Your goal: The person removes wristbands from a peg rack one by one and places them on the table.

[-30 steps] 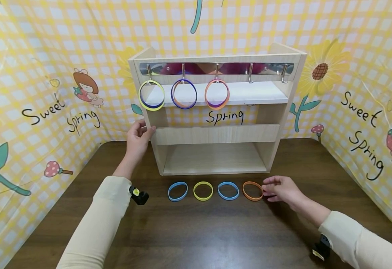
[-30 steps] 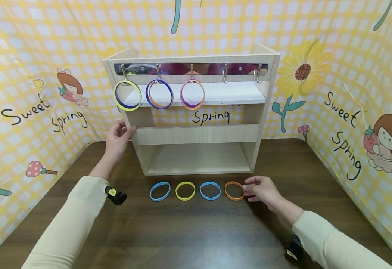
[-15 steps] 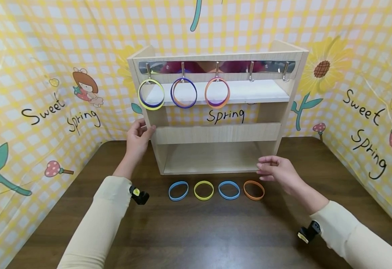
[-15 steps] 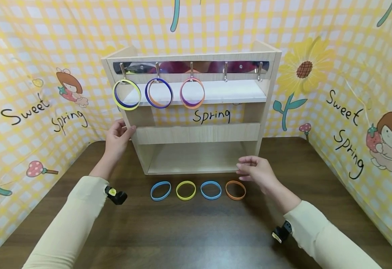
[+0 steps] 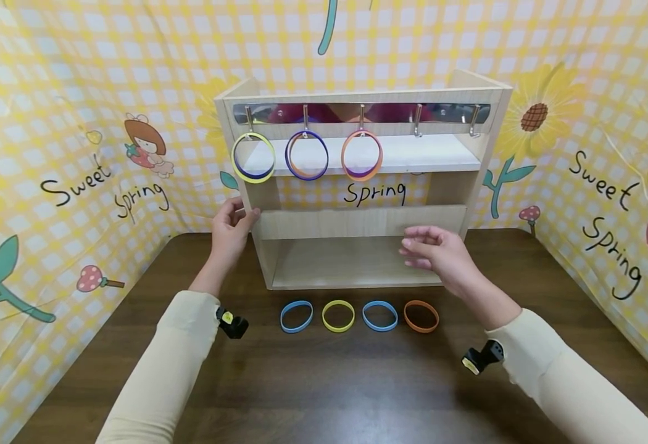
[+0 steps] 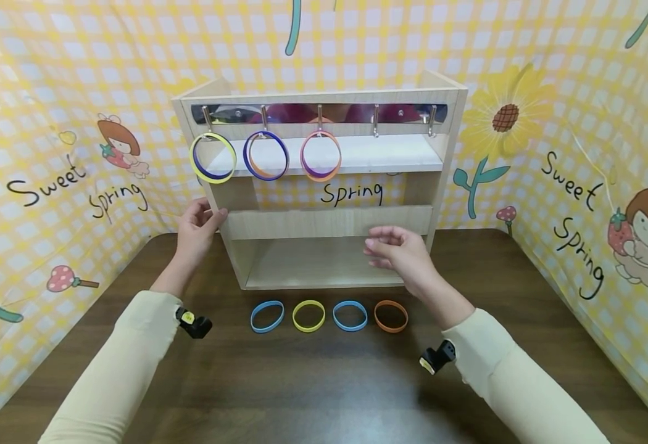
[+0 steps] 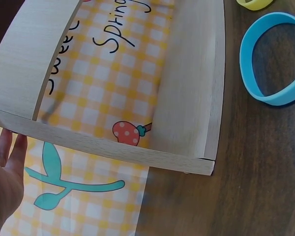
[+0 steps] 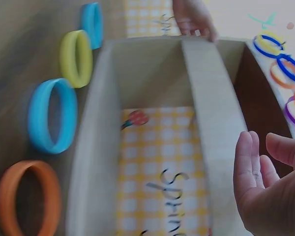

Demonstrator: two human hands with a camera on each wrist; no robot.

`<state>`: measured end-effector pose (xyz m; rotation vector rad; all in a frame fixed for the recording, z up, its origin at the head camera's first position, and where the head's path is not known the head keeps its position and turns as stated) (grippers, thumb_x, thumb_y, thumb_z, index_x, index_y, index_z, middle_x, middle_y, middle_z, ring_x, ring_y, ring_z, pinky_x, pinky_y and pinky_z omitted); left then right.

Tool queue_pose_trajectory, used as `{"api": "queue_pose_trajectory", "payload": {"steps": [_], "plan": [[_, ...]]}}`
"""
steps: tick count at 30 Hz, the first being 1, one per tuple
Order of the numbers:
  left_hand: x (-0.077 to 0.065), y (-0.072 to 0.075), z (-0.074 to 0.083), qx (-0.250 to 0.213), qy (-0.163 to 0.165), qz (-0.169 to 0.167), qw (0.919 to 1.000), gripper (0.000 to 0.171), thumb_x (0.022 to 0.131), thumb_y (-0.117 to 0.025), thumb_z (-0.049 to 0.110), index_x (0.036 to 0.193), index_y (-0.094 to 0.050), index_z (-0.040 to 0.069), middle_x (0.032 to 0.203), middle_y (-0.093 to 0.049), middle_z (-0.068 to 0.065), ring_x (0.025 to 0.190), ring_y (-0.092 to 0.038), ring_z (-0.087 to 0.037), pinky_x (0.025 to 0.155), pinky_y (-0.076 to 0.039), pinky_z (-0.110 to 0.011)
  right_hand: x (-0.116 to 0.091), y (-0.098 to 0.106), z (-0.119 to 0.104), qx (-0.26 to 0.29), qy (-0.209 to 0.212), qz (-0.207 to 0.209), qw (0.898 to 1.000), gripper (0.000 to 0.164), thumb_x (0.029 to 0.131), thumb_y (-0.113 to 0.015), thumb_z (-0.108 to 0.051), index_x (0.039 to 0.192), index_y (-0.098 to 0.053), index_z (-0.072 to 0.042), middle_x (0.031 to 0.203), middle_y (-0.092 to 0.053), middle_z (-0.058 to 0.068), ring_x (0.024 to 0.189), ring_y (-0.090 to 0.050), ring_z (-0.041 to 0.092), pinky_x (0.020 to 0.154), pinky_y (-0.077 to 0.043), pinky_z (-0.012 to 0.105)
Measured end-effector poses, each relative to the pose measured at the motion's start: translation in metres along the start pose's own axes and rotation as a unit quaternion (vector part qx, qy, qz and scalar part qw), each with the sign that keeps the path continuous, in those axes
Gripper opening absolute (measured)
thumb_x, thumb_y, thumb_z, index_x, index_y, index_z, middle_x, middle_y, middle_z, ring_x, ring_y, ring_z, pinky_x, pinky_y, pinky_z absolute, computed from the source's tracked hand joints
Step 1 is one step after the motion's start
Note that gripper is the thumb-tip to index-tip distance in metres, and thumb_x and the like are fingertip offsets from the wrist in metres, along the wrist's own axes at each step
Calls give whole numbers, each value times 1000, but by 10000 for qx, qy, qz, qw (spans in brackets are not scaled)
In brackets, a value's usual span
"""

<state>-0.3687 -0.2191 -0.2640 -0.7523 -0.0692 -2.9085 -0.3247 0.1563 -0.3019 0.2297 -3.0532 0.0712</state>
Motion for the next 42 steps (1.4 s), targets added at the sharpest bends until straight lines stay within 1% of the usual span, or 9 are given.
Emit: {"api": "queue_pose_trajectory", "payload": {"steps": [3,9,13,16,21,25,29,36,42], "plan": [[1,-1,0,-75,-36,-9,10000,21,92,-63,4,113,-63,8,104,-61,3,95,-60,-13,78,-48,-25,5,-11,-17,280,165,5,9995,41,94,-63,-5,128,-48,11,102,-63,10,92,-67,20,78,-55,32],[1,-2,0,-119,-45,-52,9999,21,92,-63,4,112,-63,9,105,-61,2,96,-61,-13,78,-49,-25,14,-31,-46,733,574,119,9956,29,93,-65,-6,119,-55,3,103,-63,11,91,-67,19,78,-55,32],[0,0,-1,-89,27,-38,9999,21,92,-63,4,111,-63,11,110,-60,-8,95,-60,-13,78,-49,-25,20,-42,-60,939,917,208,9911,23,93,-65,-6,114,-58,-2,104,-64,11,93,-67,19,79,-54,33],[0,0,-2,-46,81,-59,9999,21,92,-63,5,112,-62,10,114,-59,-13,96,-60,-13,79,-49,-25,23,-48,-66,996,1075,266,9888,24,93,-64,-6,116,-56,-2,104,-64,11,94,-67,20,80,-54,33],[-1,1,-4,-34,153,-84,9998,26,93,-63,5,118,-58,0,117,-57,-18,97,-60,-13,80,-49,-25,27,-56,-71,992,1041,359,9890,33,94,-63,-8,124,-52,0,115,-61,17,99,-66,23,82,-54,33],[0,1,-4,-91,153,-66,9998,24,93,-63,5,116,-60,2,112,-59,-9,99,-60,-13,80,-48,-26,30,-61,-75,1047,1007,397,9886,37,95,-62,-8,129,-50,2,123,-58,22,108,-62,30,83,-53,34],[1,0,-3,-66,117,-68,9999,21,92,-63,5,113,-61,6,106,-60,2,98,-60,-14,80,-49,-26,32,-62,-81,1219,1053,452,9859,36,95,-62,-7,128,-50,2,118,-61,18,108,-63,29,83,-53,34],[3,0,0,3,16,-63,10000,20,92,-63,4,113,-61,5,105,-60,2,95,-61,-13,79,-49,-26,34,-62,-88,1580,1008,513,9809,29,94,-61,-5,121,-52,1,110,-64,14,99,-66,25,80,-54,33],[1,1,-1,39,30,-105,9999,21,93,-62,5,113,-61,5,106,-60,2,96,-61,-13,79,-49,-25,34,-61,-87,1561,857,583,9823,34,94,-62,-7,125,-51,1,113,-62,15,97,-67,21,80,-54,33]]}}
Point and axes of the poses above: each hand's wrist, its own x-axis towards the middle knuckle, its own y-axis out of the back of the hand, z = x × y, the point moved 8 cm from there along x, towards the middle knuckle
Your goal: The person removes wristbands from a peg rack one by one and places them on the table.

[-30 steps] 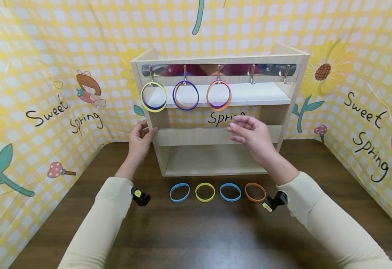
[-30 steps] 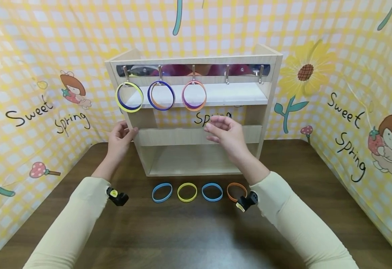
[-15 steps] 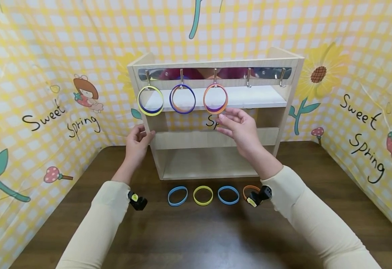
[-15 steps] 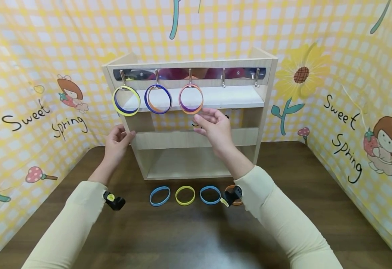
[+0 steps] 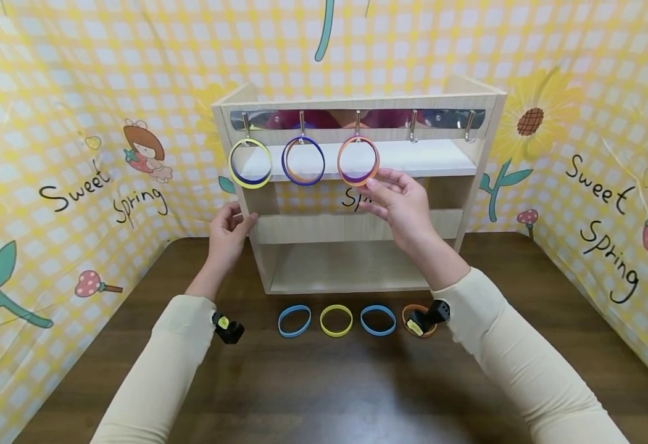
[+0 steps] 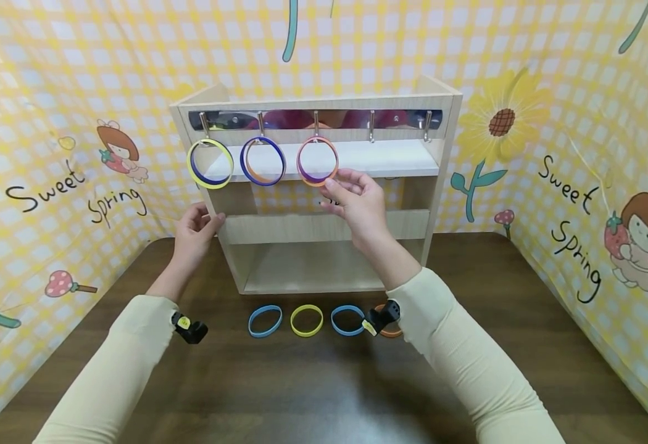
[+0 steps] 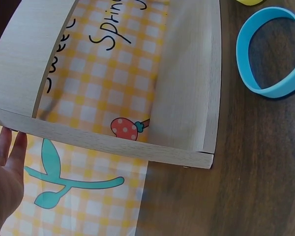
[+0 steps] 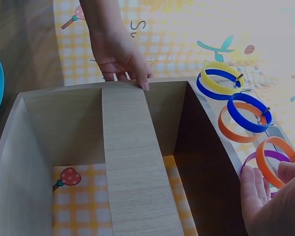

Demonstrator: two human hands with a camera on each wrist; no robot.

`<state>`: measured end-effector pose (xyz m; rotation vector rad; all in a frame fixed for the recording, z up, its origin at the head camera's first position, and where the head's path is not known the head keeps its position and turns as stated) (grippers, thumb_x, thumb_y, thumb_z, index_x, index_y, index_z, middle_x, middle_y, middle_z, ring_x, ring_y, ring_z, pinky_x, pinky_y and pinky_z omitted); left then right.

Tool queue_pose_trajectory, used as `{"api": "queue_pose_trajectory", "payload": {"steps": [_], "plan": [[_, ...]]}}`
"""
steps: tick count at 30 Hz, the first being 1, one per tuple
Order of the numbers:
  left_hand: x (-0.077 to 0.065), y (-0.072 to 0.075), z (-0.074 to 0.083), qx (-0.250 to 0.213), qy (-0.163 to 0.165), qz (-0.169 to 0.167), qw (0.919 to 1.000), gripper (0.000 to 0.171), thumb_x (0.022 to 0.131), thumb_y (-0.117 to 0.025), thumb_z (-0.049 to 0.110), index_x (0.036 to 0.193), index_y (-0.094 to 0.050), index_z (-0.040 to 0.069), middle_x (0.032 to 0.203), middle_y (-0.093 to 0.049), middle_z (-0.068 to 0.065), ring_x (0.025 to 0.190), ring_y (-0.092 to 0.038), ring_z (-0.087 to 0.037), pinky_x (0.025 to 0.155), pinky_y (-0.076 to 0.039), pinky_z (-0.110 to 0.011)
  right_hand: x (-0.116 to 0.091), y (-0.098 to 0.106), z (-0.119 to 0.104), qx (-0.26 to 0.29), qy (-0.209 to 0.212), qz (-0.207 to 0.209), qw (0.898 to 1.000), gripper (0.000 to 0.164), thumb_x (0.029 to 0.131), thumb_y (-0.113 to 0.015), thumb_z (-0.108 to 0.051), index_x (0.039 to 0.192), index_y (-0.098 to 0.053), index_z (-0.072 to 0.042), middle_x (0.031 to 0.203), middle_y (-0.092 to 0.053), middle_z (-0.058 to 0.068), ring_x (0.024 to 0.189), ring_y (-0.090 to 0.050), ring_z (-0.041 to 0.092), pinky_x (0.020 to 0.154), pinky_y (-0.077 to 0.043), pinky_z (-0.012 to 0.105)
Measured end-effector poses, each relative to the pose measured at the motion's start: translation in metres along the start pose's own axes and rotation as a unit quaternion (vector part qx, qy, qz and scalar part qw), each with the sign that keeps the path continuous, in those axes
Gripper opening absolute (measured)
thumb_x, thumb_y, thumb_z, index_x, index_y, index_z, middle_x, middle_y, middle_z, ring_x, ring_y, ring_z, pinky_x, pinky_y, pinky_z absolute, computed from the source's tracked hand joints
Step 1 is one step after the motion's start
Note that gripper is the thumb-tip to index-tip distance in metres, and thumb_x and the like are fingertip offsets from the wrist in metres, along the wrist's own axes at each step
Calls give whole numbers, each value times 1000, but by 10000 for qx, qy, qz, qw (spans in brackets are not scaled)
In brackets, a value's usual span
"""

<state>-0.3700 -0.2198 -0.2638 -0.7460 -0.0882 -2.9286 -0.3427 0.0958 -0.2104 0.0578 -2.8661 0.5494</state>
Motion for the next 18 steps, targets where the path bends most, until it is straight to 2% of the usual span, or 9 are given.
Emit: {"api": "queue_pose_trajectory", "payload": {"steps": [9,11,18], "plan": [[-1,0,0,81,24,10,10000,20,92,-63,5,112,-61,6,104,-60,3,97,-60,-12,77,-49,-22,-2,-2,-5,21,31,-1,10000,39,94,-64,-9,129,-52,3,120,-60,18,97,-67,23,77,-55,31],[-1,0,0,78,20,-3,10000,21,92,-63,5,113,-61,3,106,-60,-1,97,-60,-12,77,-49,-22,-2,-3,-7,38,40,20,10000,38,94,-64,-9,128,-53,3,119,-59,18,97,-67,23,76,-55,30],[0,0,0,104,77,-24,9999,17,93,-63,7,109,-62,13,120,-54,-23,99,-59,-13,79,-49,-22,0,-4,-13,266,70,85,9996,35,93,-64,-7,124,-54,6,112,-59,15,92,-67,21,74,-55,29]]}}
Point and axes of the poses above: each hand's wrist, its own x-axis towards the middle knuckle, its own y-axis out of the back of the hand, z = x × y, the point moved 8 cm from there along x, towards the middle knuckle
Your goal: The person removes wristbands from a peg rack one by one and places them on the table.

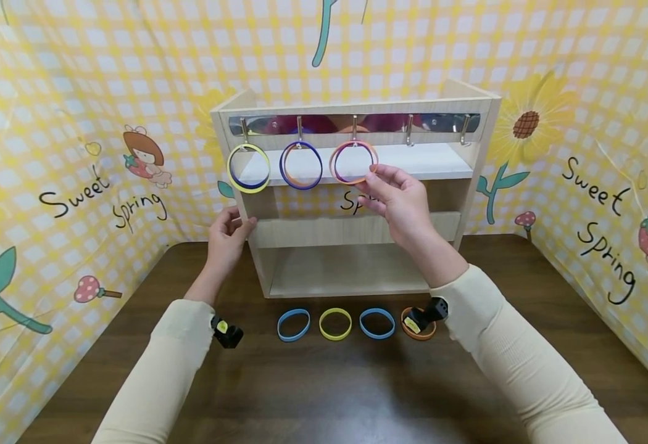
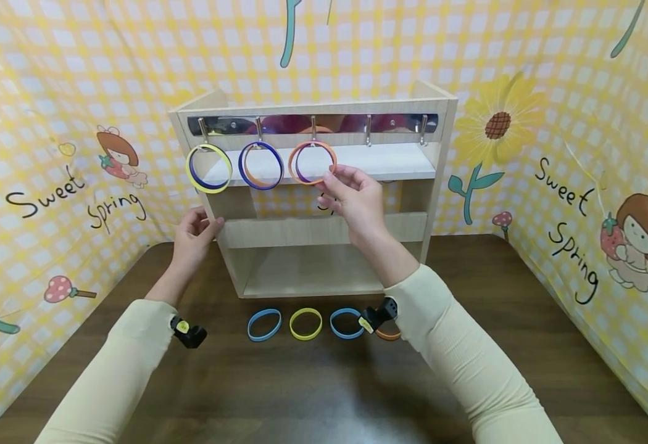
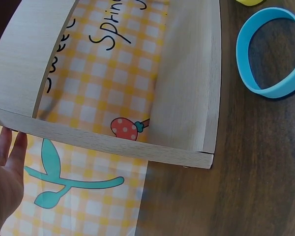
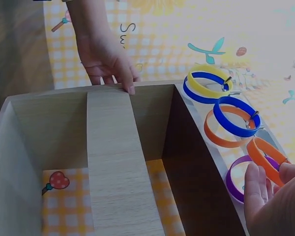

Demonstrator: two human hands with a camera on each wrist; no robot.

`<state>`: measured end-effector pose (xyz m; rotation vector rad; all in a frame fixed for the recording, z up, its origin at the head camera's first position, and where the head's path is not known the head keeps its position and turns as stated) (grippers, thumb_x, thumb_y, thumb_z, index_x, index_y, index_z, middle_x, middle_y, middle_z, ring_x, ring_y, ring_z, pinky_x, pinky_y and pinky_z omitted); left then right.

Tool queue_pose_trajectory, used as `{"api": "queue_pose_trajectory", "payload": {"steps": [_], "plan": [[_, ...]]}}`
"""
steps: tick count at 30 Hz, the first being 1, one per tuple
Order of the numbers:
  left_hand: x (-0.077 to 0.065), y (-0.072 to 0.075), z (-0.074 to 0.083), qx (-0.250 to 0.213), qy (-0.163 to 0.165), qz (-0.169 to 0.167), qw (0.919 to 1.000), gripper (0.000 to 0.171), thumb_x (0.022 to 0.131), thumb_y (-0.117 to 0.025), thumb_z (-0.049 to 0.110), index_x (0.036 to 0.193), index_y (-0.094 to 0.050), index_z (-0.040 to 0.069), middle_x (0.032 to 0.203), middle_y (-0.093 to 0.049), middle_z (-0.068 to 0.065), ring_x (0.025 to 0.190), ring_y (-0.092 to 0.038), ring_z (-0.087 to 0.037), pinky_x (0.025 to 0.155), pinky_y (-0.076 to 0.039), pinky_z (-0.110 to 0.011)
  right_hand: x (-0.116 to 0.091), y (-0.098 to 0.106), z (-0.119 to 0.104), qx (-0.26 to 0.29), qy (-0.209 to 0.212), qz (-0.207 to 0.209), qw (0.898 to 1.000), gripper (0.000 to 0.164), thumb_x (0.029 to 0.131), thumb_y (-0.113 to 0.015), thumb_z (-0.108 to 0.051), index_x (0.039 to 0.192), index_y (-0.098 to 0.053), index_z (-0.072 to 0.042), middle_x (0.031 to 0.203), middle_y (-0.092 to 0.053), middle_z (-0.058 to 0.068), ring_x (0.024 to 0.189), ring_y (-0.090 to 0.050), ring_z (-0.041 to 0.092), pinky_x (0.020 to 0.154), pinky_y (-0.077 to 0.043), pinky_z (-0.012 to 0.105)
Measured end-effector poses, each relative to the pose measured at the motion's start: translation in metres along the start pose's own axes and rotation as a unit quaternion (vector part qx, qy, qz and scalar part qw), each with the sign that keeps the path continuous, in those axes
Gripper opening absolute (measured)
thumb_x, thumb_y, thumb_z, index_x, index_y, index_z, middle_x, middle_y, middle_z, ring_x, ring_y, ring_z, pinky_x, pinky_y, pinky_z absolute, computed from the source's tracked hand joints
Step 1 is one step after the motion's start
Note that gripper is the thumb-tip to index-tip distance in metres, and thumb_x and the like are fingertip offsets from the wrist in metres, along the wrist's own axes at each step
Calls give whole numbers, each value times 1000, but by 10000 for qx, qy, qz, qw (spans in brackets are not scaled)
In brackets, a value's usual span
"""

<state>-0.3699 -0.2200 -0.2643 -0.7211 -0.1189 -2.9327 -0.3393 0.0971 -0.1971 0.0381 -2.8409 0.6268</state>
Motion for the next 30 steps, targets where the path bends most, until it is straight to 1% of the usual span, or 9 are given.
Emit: {"api": "queue_pose_trajectory", "payload": {"steps": [2,5,9,11,15,19,24,28,30], "plan": [[-1,0,0,36,1,-11,10000,18,93,-63,7,111,-61,9,123,-52,-27,99,-59,-13,79,-49,-23,0,0,-1,117,-16,2,9999,35,93,-64,-6,123,-53,7,109,-60,14,89,-68,20,73,-55,29],[-1,1,0,105,-2,2,9999,20,94,-63,8,113,-60,5,116,-57,-16,98,-59,-13,79,-49,-23,0,-2,-4,289,-15,-3,9996,34,92,-64,-5,121,-53,8,103,-61,13,85,-68,19,73,-55,29],[-1,1,0,106,-46,27,9999,18,93,-63,6,110,-61,10,106,-60,2,97,-60,-12,78,-49,-22,-3,-3,-10,386,14,-27,9992,33,92,-64,-5,121,-53,7,102,-61,13,86,-67,20,73,-55,29],[-1,0,0,83,-75,33,9999,17,93,-63,6,109,-62,12,104,-60,5,96,-60,-12,78,-49,-22,-6,-3,-13,394,28,-52,9992,31,93,-63,-5,120,-53,6,103,-61,13,88,-67,21,74,-55,30],[-2,1,0,73,-93,59,9999,17,93,-63,6,109,-62,13,104,-60,5,96,-60,-12,77,-50,-22,-13,-2,-18,384,49,-178,9991,28,94,-61,-4,119,-53,5,105,-59,14,90,-67,21,75,-55,31],[-3,1,0,56,-18,99,9999,19,93,-64,7,111,-62,10,106,-60,3,97,-60,-12,78,-49,-22,-19,6,-21,306,76,-368,9988,31,95,-60,-4,122,-49,7,105,-58,13,88,-67,19,75,-55,31],[-5,1,2,37,16,193,9998,22,92,-65,8,114,-62,6,105,-60,2,95,-60,-12,78,-49,-22,-29,24,-22,171,42,-466,9988,25,95,-60,-6,117,-52,4,102,-58,10,86,-67,18,76,-55,31],[-4,-1,4,-80,-128,321,9994,22,91,-64,3,112,-64,5,102,-61,3,91,-61,-11,73,-49,-21,-35,43,-19,75,-97,-457,9989,17,96,-60,-8,110,-55,-2,99,-62,7,86,-67,16,77,-55,31],[-4,-2,4,-146,-203,355,9991,23,90,-63,1,113,-63,1,101,-62,1,89,-61,-11,71,-50,-21,-38,54,-16,11,-185,-441,9989,16,95,-61,-9,109,-55,-2,98,-64,7,86,-68,16,77,-55,32]]}}
Point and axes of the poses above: each hand's wrist, its own x-axis towards the middle knuckle, its own y-axis out of the back of the hand, z = x × y, the point moved 8 cm from there along x, towards the middle knuckle
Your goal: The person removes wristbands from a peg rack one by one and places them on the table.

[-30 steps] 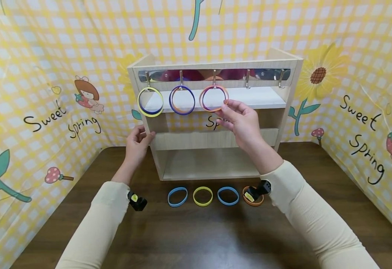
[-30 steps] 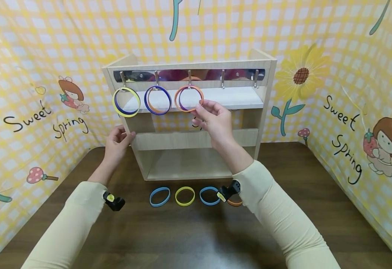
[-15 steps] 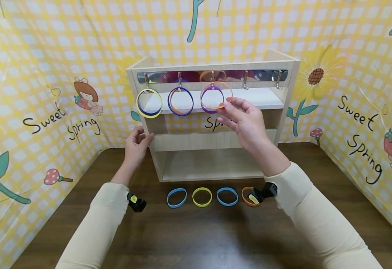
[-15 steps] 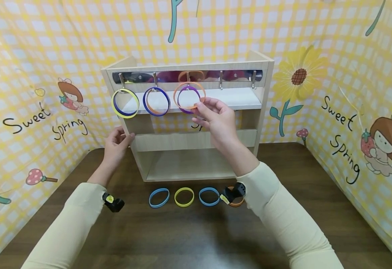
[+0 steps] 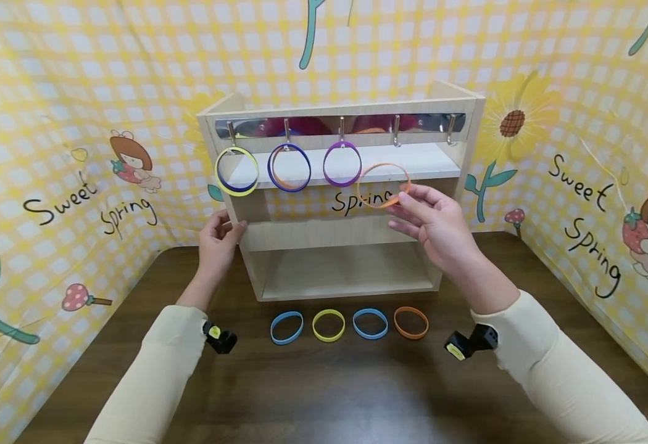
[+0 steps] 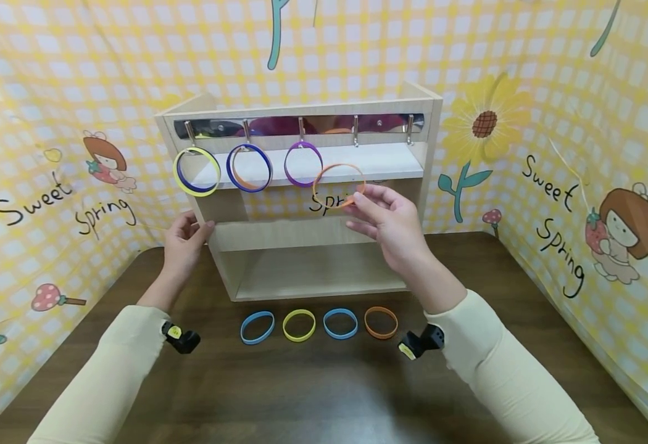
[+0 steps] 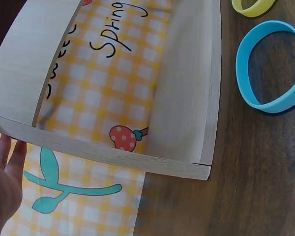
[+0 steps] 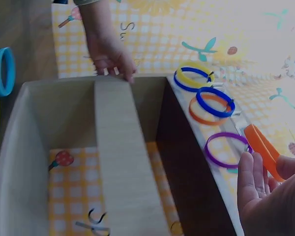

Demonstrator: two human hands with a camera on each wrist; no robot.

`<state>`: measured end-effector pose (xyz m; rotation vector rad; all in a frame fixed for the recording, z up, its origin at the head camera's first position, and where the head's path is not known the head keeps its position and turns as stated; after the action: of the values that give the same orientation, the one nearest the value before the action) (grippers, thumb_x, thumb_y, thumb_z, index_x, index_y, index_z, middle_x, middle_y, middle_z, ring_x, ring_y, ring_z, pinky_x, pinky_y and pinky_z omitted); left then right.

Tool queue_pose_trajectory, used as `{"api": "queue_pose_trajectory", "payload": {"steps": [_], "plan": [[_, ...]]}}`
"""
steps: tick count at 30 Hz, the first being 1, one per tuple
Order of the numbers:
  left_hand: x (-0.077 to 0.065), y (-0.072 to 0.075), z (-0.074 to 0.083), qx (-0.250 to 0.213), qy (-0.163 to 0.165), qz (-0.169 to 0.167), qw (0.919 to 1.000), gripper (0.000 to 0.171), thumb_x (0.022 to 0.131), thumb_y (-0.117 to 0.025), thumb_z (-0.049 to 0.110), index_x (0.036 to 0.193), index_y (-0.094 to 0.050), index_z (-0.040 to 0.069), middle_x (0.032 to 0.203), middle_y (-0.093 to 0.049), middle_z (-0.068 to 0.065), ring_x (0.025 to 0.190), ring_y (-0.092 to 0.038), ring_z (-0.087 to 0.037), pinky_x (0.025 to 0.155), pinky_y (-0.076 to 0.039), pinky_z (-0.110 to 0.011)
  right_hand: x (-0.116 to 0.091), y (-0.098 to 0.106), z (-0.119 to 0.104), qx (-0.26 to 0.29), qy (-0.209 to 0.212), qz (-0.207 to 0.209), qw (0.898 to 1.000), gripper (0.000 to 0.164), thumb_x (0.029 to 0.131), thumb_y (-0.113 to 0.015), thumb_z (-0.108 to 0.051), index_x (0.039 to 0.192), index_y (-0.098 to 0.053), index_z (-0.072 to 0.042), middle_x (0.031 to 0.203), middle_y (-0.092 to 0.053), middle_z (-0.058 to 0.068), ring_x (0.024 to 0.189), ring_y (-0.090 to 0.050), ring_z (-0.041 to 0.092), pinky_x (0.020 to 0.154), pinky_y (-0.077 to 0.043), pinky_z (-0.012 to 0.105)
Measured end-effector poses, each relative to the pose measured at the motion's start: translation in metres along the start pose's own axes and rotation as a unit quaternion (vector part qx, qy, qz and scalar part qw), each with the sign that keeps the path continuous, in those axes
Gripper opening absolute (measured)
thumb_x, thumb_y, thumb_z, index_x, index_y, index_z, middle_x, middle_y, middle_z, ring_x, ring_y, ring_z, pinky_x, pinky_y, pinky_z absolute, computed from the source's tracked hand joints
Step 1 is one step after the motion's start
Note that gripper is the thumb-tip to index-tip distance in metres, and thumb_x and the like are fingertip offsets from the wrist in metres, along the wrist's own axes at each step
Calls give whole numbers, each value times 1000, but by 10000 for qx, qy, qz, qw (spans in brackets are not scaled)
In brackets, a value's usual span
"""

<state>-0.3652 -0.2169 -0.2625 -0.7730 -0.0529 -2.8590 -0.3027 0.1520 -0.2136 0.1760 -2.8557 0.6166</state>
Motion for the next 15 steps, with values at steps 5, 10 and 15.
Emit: {"api": "queue_pose_trajectory", "payload": {"steps": [5,10,15], "plan": [[1,1,-1,-93,-88,33,9999,32,90,-63,0,120,-56,-12,104,-62,-7,89,-62,-10,71,-50,-21,-9,22,9,-184,-183,-52,9997,21,95,-62,-12,111,-55,0,97,-67,6,89,-68,16,79,-54,32],[2,1,-3,-114,-70,53,9999,25,90,-63,0,114,-62,-2,100,-63,0,90,-62,-11,74,-51,-21,-20,47,20,-279,-317,-101,9991,16,95,-63,-12,107,-59,-2,96,-69,7,89,-68,16,80,-54,33],[1,2,-3,-181,-97,127,9997,22,89,-63,0,111,-65,5,97,-64,2,89,-62,-12,74,-51,-22,-33,73,32,-350,-452,-41,9984,7,95,-63,-10,101,-63,-7,94,-71,5,87,-68,15,78,-55,32]]}}
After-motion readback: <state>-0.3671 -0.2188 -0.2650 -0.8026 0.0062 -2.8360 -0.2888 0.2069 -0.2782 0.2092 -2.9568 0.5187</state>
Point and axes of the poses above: each hand's wrist, its own x-axis towards the middle knuckle, its own y-axis out of the back of the hand, z = x × y, the point moved 8 cm from there along x, towards the middle knuckle
